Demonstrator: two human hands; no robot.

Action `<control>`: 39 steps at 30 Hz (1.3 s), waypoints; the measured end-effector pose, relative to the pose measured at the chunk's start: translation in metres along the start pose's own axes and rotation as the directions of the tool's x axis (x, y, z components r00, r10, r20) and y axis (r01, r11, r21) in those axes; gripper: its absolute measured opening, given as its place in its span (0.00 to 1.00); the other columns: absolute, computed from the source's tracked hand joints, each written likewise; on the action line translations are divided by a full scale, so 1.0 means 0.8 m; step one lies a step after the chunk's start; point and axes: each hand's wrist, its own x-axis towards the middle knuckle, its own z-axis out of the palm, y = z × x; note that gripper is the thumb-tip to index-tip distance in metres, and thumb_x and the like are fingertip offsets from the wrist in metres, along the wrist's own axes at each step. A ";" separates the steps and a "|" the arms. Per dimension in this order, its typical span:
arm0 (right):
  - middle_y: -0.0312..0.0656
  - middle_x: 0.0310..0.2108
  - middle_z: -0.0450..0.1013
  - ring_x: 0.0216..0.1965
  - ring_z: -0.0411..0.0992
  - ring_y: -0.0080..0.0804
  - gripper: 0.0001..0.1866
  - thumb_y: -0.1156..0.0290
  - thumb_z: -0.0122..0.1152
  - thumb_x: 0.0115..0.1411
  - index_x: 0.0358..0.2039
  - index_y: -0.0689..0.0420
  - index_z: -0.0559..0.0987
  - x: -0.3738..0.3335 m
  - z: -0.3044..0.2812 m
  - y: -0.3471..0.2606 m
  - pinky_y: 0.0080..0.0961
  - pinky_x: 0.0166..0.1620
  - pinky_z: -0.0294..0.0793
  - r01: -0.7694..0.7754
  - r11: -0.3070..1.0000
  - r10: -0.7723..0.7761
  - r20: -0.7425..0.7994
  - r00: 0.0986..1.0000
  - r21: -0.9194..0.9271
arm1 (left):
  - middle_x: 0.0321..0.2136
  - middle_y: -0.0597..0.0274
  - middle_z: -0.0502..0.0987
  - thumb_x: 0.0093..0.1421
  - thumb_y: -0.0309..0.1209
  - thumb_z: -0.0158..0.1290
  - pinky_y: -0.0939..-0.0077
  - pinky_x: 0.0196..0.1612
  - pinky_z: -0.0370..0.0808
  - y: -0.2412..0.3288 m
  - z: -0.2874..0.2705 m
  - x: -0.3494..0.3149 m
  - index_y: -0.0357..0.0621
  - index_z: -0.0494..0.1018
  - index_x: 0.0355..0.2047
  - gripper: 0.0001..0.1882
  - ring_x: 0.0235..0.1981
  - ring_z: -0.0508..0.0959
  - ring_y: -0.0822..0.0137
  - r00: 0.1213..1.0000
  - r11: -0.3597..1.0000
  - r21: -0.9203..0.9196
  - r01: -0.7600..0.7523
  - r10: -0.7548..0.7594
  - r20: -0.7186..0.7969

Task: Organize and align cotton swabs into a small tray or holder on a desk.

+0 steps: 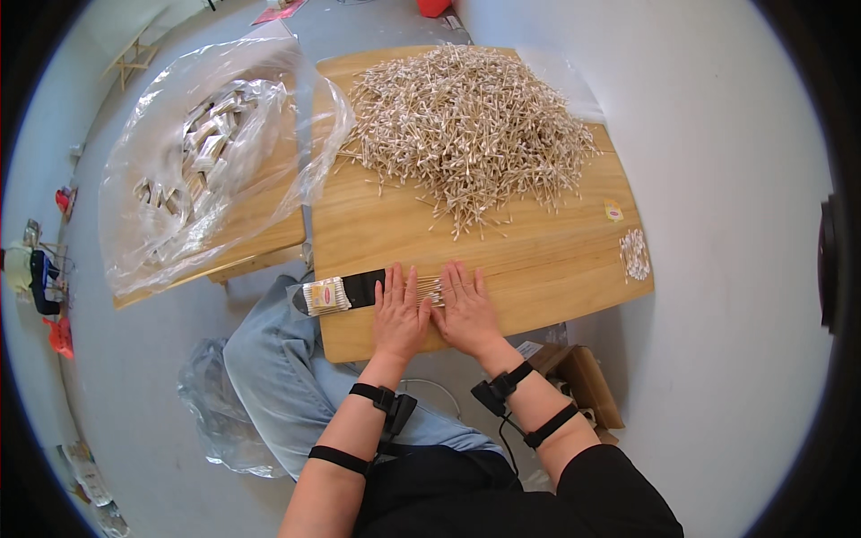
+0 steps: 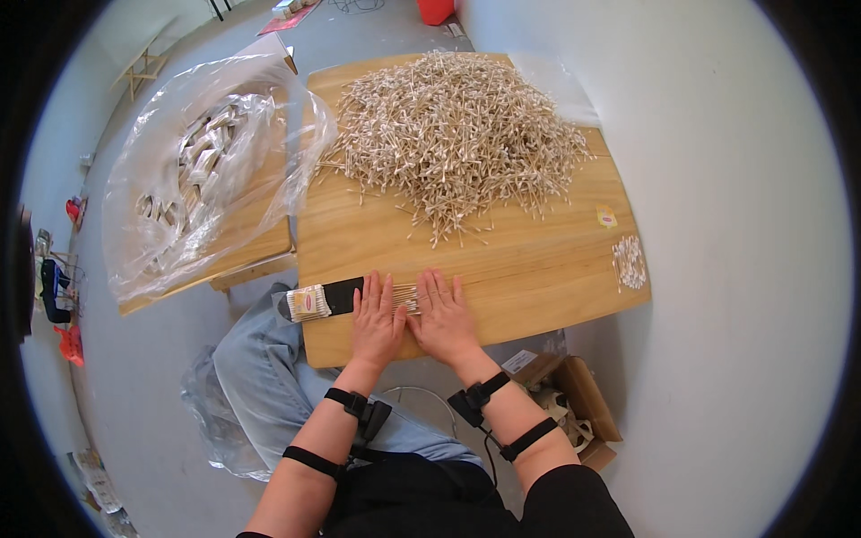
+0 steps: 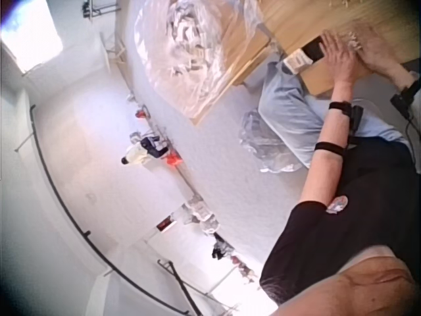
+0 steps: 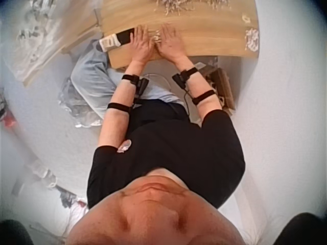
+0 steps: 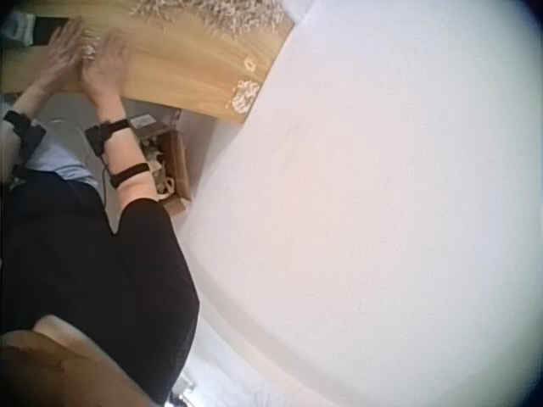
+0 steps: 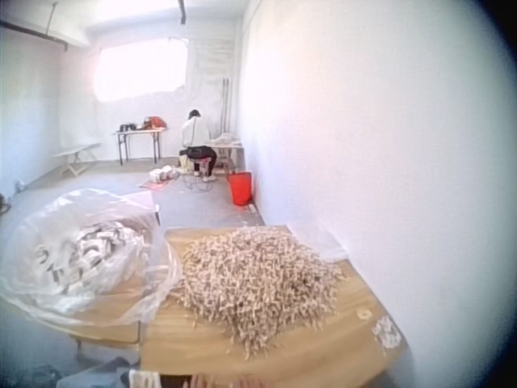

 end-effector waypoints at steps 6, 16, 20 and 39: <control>0.51 0.71 0.61 0.74 0.55 0.45 0.33 0.58 0.48 0.67 0.69 0.63 0.65 0.004 0.018 -0.012 0.54 0.74 0.42 0.020 0.998 -0.020 0.006 1.000 -0.060 | 0.74 0.46 0.53 0.71 0.45 0.46 0.51 0.75 0.46 0.008 0.004 0.003 0.39 0.58 0.71 0.33 0.75 0.51 0.51 1.000 0.999 0.043 -0.013 0.012 0.020; 0.50 0.71 0.60 0.74 0.54 0.42 0.33 0.61 0.49 0.66 0.69 0.62 0.65 0.008 0.018 -0.021 0.51 0.75 0.42 -0.050 0.999 0.050 0.010 0.999 0.014 | 0.71 0.49 0.59 0.71 0.45 0.46 0.50 0.74 0.46 -0.004 -0.005 -0.009 0.39 0.61 0.69 0.32 0.74 0.55 0.51 0.996 0.996 0.037 -0.081 0.079 0.046; 0.52 0.71 0.59 0.74 0.54 0.45 0.34 0.61 0.50 0.66 0.69 0.64 0.63 0.010 0.025 -0.025 0.51 0.74 0.42 -0.035 0.999 0.035 -0.014 0.999 -0.009 | 0.72 0.48 0.58 0.71 0.46 0.44 0.49 0.75 0.45 -0.002 -0.001 -0.009 0.39 0.60 0.70 0.33 0.74 0.55 0.51 0.996 0.994 0.059 -0.092 0.091 0.020; 0.45 0.40 0.79 0.57 0.73 0.54 0.12 0.86 0.55 0.48 0.26 0.59 0.85 0.002 0.007 -0.003 0.43 0.59 0.72 -0.057 0.863 0.253 -0.332 0.909 0.501 | 0.74 0.50 0.52 0.69 0.42 0.46 0.52 0.76 0.43 -0.010 0.012 -0.011 0.39 0.53 0.73 0.36 0.76 0.50 0.54 0.992 0.981 0.153 -0.118 0.111 0.051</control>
